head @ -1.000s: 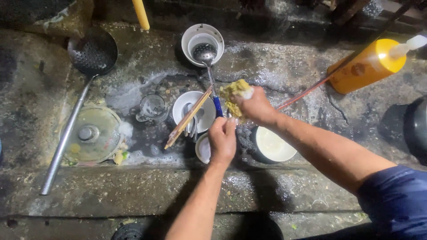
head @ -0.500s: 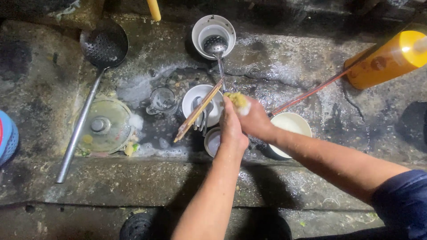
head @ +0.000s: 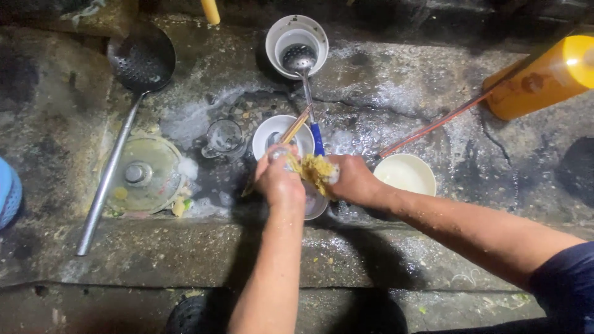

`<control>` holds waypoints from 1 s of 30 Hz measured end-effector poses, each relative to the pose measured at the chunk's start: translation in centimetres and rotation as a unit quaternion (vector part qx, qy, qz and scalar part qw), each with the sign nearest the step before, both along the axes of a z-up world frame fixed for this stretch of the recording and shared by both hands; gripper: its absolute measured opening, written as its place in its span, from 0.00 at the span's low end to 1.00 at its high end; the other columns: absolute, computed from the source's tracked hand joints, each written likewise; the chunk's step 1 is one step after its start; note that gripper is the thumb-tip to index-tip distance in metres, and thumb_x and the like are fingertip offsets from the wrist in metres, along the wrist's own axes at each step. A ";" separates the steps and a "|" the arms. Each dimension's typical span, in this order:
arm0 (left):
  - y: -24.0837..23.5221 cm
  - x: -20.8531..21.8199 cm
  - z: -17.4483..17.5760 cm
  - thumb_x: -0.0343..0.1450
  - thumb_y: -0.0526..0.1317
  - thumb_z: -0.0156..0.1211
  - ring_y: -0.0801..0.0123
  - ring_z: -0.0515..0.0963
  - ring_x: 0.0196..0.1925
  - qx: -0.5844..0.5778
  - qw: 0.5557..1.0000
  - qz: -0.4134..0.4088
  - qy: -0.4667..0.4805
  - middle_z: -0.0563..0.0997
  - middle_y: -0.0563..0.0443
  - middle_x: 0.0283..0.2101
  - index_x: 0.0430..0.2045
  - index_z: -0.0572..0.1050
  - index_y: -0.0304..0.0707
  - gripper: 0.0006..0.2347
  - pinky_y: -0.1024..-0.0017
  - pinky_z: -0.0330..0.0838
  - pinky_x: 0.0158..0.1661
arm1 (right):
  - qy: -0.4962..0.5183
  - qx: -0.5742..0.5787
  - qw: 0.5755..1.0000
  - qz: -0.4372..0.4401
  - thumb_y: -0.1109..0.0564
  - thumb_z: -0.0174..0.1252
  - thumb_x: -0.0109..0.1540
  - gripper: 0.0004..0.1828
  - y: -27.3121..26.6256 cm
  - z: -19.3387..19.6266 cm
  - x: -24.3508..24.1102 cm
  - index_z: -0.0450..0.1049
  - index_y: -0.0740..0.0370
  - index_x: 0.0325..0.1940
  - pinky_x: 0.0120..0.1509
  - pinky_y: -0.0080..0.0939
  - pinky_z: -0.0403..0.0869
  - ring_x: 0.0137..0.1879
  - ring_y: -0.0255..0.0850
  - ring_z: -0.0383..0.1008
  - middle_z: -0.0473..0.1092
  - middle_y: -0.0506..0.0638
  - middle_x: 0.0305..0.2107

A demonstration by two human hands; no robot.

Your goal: Washing and rinsing various dishes and utensils including bowls, spoons, and chopsticks at a low-level sink area.

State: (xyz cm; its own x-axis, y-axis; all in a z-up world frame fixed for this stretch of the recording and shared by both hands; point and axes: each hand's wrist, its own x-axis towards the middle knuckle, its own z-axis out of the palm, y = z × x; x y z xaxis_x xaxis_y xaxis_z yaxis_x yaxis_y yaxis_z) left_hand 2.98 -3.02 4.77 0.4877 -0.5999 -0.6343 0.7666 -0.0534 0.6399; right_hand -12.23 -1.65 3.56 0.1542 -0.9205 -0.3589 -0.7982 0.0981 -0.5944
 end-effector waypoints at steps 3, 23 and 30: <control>-0.2 -0.5 -1.9 0.62 0.22 0.74 0.56 0.91 0.46 0.024 0.998 -0.060 -0.022 0.90 0.36 0.44 0.44 0.90 0.35 0.17 0.60 0.86 0.47 | -0.024 0.033 0.999 -0.033 0.53 0.76 0.57 0.29 -0.3 1.6 1.1 0.88 0.54 0.64 0.56 0.56 0.87 0.52 0.59 0.90 0.87 0.61 0.42; -7.7 5.2 -2.2 0.72 0.34 0.65 0.37 0.88 0.54 0.060 0.629 -0.389 -0.670 0.84 0.37 0.46 0.49 0.88 0.40 0.12 0.44 0.84 0.54 | 0.009 0.052 0.986 -0.156 0.52 0.83 0.58 0.23 -2.0 2.8 -8.1 0.90 0.55 0.56 0.59 0.59 0.85 0.49 0.61 0.90 0.87 0.63 0.39; -20.2 -1.1 -6.0 0.73 0.42 0.73 0.50 0.91 0.60 0.139 0.792 -0.420 -0.421 0.90 0.41 0.54 0.58 0.85 0.43 0.17 0.44 0.89 0.55 | -0.050 0.095 0.972 -0.210 0.58 0.80 0.62 0.17 -2.6 3.7 -10.0 0.90 0.58 0.55 0.55 0.51 0.88 0.39 0.53 0.89 0.86 0.62 0.34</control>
State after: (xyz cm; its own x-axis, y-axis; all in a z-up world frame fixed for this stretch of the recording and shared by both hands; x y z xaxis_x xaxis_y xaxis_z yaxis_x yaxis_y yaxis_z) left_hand 1.85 -23.17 -1.25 0.3105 -0.8312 -0.4612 -0.3069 -0.5469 0.7789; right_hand -22.24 -4.21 7.29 -0.1775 -0.8290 -0.5303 -0.6038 0.5173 -0.6065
